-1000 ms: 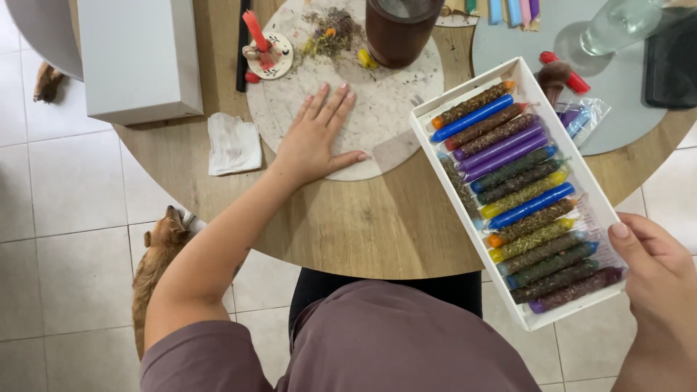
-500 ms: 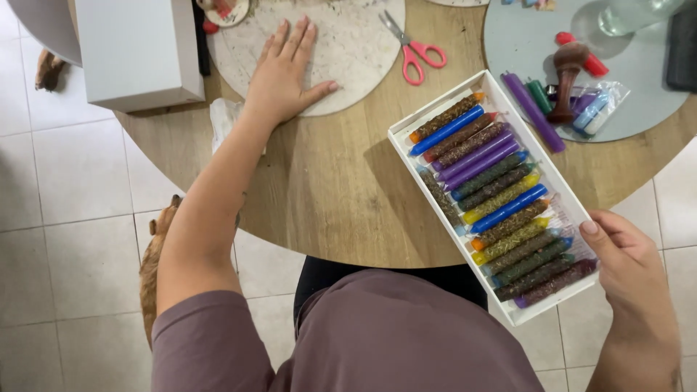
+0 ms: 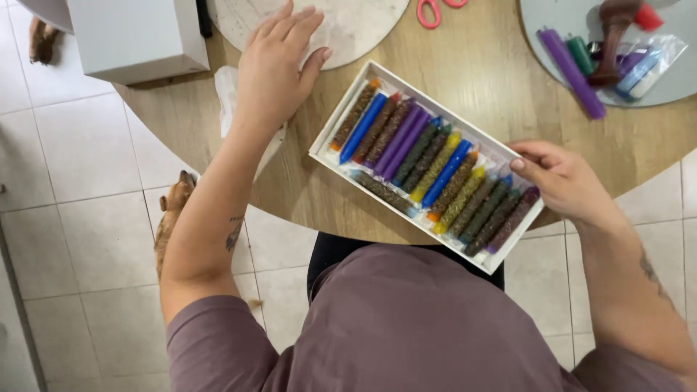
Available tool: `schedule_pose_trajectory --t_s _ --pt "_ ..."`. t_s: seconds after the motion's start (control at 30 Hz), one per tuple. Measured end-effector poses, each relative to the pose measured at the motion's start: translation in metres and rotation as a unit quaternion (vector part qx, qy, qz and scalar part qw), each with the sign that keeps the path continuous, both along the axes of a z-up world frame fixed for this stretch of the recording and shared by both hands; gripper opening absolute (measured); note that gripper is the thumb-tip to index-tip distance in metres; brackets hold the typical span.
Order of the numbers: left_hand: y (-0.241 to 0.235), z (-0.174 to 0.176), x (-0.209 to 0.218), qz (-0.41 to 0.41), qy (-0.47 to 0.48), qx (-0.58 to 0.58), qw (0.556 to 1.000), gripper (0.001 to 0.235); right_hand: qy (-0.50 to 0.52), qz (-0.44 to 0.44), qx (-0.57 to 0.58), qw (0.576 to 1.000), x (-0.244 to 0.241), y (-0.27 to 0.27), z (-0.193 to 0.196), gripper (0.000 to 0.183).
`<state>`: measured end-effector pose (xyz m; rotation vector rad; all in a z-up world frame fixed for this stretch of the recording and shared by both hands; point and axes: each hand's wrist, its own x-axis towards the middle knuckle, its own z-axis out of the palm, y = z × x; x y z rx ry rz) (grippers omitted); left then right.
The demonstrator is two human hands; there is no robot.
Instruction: The person packs various items, including small bags of herbs, a pink pouch, a small bottle, and a pair of scissors, into a cardboard box. They then close the box and arrange a tray of colorful candles on the table.
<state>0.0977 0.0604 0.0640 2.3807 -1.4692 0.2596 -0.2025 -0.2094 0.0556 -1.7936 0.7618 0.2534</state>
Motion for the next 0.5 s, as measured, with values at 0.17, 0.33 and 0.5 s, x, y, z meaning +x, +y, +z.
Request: schedule_pose_trajectory --t_s 0.17,0.33,0.5 --pt "0.044 0.023 -0.057 0.075 0.198 0.011 0.977 0.032 0.094 0.125 -0.076 0.985 0.053 0.021 0.028 0.025" --pt "0.072 0.02 -0.079 0.14 0.213 -0.055 0.965 0.027 -0.054 0.253 -0.203 0.944 0.09 0.017 0.014 0.024" --pt "0.071 0.012 -0.087 0.215 0.275 -0.117 0.93 0.032 -0.253 0.288 -0.324 0.865 0.129 -0.004 -0.014 0.014"
